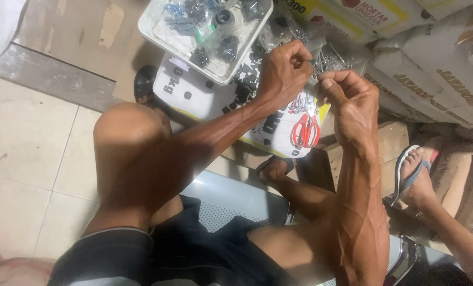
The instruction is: Sorting and assembling small metal hardware components like bolts and washers from a pile into containers.
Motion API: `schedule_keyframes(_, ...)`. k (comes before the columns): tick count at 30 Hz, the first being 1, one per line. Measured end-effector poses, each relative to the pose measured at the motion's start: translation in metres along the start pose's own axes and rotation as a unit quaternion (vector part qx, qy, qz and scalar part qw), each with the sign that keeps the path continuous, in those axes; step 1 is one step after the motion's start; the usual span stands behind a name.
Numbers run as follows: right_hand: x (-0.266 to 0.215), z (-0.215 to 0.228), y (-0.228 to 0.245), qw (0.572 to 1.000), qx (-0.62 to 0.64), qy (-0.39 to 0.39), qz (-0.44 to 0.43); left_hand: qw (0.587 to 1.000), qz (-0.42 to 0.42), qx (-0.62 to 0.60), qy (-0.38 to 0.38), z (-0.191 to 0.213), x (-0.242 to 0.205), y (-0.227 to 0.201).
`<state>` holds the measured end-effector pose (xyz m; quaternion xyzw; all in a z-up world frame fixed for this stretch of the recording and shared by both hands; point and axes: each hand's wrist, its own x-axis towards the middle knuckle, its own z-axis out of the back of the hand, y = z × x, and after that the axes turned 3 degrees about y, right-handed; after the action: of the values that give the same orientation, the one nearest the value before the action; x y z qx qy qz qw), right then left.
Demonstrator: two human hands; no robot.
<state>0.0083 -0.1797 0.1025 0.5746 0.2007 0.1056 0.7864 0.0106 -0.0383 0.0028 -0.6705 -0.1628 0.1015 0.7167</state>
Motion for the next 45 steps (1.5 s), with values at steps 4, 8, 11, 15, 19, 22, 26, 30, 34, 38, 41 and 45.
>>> schedule_keyframes(4, 0.002, -0.001, -0.002, 0.998, -0.055, -0.011, 0.003, 0.999, -0.04, 0.016, -0.014, -0.003, 0.001, 0.005)
schedule_keyframes(8, 0.001, 0.0, -0.002, 0.999, -0.017, -0.023, 0.015, 0.983, 0.142, -0.118, 0.006, 0.003, 0.005, -0.017)
schedule_keyframes(11, 0.001, -0.001, -0.004, 0.998, 0.033, -0.048, -0.002, 0.929, 0.276, -0.247, 0.016, 0.005, 0.005, -0.022)
schedule_keyframes(15, 0.003, -0.003, -0.007, 0.997, 0.056, -0.051, 0.018, 0.945, 0.228, -0.233, 0.011, 0.004, 0.002, -0.017)
schedule_keyframes(19, 0.002, -0.007, -0.006, 0.997, 0.049, -0.061, 0.014, 0.964, 0.152, -0.219, 0.0, -0.001, -0.001, -0.003)
schedule_keyframes(22, 0.001, -0.009, 0.0, 0.998, 0.033, -0.053, 0.022, 0.972, 0.107, -0.211, -0.004, -0.003, -0.002, -0.003)
schedule_keyframes(26, 0.005, -0.01, -0.006, 0.994, 0.097, -0.048, 0.01, 0.949, 0.189, -0.252, -0.007, -0.001, 0.0, -0.005)
schedule_keyframes(30, 0.006, -0.009, -0.008, 0.984, 0.172, -0.051, -0.014, 0.924, 0.259, -0.283, -0.006, -0.002, 0.003, -0.004)
schedule_keyframes(34, 0.003, -0.013, -0.008, 0.986, 0.161, -0.052, -0.007, 0.949, 0.194, -0.248, 0.0, -0.005, -0.002, 0.002)
schedule_keyframes(38, 0.003, -0.018, -0.01, 0.994, -0.006, -0.09, 0.053, 0.997, -0.032, -0.06, -0.029, -0.011, -0.005, 0.01)
schedule_keyframes(41, 0.01, -0.013, -0.025, 0.99, -0.045, -0.067, 0.115, 0.997, -0.063, -0.041, -0.033, -0.014, -0.003, 0.018)
schedule_keyframes(45, 0.013, -0.014, -0.022, 0.998, 0.045, -0.049, 0.009, 0.996, 0.062, -0.07, -0.005, -0.012, 0.0, 0.03)
